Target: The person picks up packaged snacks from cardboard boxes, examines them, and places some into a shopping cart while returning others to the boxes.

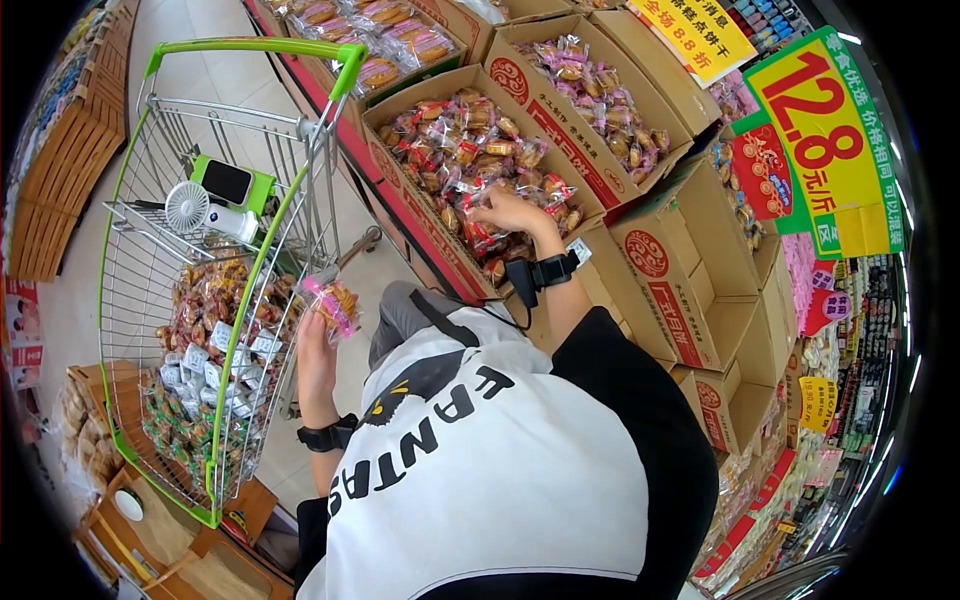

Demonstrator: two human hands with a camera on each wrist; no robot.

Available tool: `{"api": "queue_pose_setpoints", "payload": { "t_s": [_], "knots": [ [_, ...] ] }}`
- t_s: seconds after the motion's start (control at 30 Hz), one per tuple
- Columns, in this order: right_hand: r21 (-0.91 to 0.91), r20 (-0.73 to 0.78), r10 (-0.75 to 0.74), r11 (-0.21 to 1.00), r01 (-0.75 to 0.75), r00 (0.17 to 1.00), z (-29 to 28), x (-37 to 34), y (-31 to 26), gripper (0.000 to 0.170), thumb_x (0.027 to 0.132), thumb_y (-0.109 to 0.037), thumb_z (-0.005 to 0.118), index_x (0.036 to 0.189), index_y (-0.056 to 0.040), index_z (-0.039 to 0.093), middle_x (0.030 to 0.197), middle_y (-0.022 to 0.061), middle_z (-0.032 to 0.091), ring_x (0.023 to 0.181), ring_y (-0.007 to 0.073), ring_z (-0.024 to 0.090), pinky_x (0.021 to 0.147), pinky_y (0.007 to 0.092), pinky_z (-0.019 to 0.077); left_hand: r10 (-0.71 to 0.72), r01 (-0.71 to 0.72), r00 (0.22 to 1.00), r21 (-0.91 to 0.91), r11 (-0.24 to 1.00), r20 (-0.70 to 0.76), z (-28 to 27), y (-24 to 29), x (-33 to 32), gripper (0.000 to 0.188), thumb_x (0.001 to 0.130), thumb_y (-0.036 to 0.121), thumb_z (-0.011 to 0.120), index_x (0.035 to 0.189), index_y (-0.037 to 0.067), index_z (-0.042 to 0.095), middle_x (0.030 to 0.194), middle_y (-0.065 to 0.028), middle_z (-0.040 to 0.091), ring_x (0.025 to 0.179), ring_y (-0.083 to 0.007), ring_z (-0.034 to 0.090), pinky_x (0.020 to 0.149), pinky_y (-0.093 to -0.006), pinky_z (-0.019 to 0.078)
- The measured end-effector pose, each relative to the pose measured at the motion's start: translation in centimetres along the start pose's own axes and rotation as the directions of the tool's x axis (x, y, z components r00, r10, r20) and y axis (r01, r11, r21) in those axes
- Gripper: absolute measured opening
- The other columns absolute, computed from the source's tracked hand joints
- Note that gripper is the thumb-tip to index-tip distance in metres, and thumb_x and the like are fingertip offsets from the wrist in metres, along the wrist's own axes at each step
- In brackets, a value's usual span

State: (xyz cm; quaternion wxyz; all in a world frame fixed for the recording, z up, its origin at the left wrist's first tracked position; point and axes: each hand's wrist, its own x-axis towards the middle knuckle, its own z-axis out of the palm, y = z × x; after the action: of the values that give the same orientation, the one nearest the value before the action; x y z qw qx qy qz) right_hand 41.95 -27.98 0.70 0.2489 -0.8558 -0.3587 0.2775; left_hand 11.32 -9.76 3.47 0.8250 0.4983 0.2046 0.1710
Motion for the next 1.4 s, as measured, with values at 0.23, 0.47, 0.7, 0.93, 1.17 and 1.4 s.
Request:
{"api": "queue_pose_setpoints", "payload": {
  "t_s": [0.23,0.47,0.7,0.93,1.17,1.4],
  "knots": [
    [-0.098,0.262,0.162,0.985,-0.141,0.952,0.7,0.6,1.1,0.05,0.071,-0.04,0.058,0.093,0.0041,0.049,0.089,0.0167,0.056,0.082,0.0241,0.054,0.072,0.0317,0.0414,-0.021,0.021,1.0,0.053,0.998,-0.012,-0.8,-0.6,0.1,0.044,0.089,0.029,0.033,0.119,-0.003,0.04,0.111,-0.014,0.05,0.102,-0.02,0.049,0.086,-0.0324,0.038],
    [-0.053,0.054,0.187,0.981,-0.185,0.981,-0.5,0.5,-0.8,0.042,0.072,-0.031,0.06,0.092,0.0041,0.047,0.089,0.0212,0.055,0.085,0.0269,0.055,0.07,0.0348,0.0413,-0.011,0.011,1.0,0.04,0.999,-0.008,-1.1,-1.0,0.2,0.045,0.089,0.03,0.032,0.12,-0.003,0.039,0.112,-0.0134,0.05,0.103,-0.0207,0.048,0.087,-0.0325,0.0376],
    [0.136,-0.189,0.12,0.986,-0.095,0.975,0.2,1.5,-1.0,0.044,0.073,-0.027,0.061,0.101,0.0022,0.044,0.096,0.0189,0.055,0.085,0.0259,0.056,0.071,0.0308,0.0437,-0.031,0.032,0.999,0.045,0.998,-0.014,-0.7,-0.6,0.3,0.046,0.089,0.031,0.033,0.12,-0.002,0.039,0.112,-0.0135,0.05,0.104,-0.0207,0.048,0.087,-0.0328,0.038],
    [-0.107,-0.071,-0.009,0.994,0.002,0.997,3.9,3.2,-0.1,0.069,0.059,-0.037,0.068,0.107,0.0032,0.039,0.089,0.0214,0.056,0.079,0.0284,0.056,0.068,0.0346,0.0442,-0.115,0.12,0.99,0.057,0.991,-0.087,-2.1,-2.4,0.6,0.042,0.088,0.031,0.039,0.115,-0.001,0.043,0.109,-0.0102,0.052,0.099,-0.0181,0.05,0.086,-0.032,0.0389],
    [-0.002,-0.121,-0.083,0.997,0.083,0.989,3.5,2.8,-1.6,0.05,0.058,-0.025,0.07,0.094,-0.0009,0.044,0.085,0.0158,0.059,0.077,0.0271,0.058,0.069,0.0348,0.045,-0.073,0.075,0.997,0.062,0.995,-0.024,-0.1,0.1,0.7,0.042,0.087,0.026,0.043,0.119,-0.001,0.039,0.114,-0.0087,0.048,0.104,-0.0156,0.047,0.089,-0.0279,0.0363],
    [-0.234,-0.19,0.073,0.965,-0.118,0.979,4.8,4.5,-0.7,0.058,0.061,-0.037,0.066,0.096,0.0026,0.041,0.085,0.0252,0.057,0.081,0.0392,0.055,0.067,0.0428,0.0428,-0.086,0.087,0.996,-0.006,0.996,0.036,-1.0,0.2,0.2,0.044,0.088,0.021,0.041,0.124,-0.002,0.031,0.118,-0.0098,0.044,0.109,-0.0148,0.043,0.093,-0.0272,0.0328]
  ]
}}
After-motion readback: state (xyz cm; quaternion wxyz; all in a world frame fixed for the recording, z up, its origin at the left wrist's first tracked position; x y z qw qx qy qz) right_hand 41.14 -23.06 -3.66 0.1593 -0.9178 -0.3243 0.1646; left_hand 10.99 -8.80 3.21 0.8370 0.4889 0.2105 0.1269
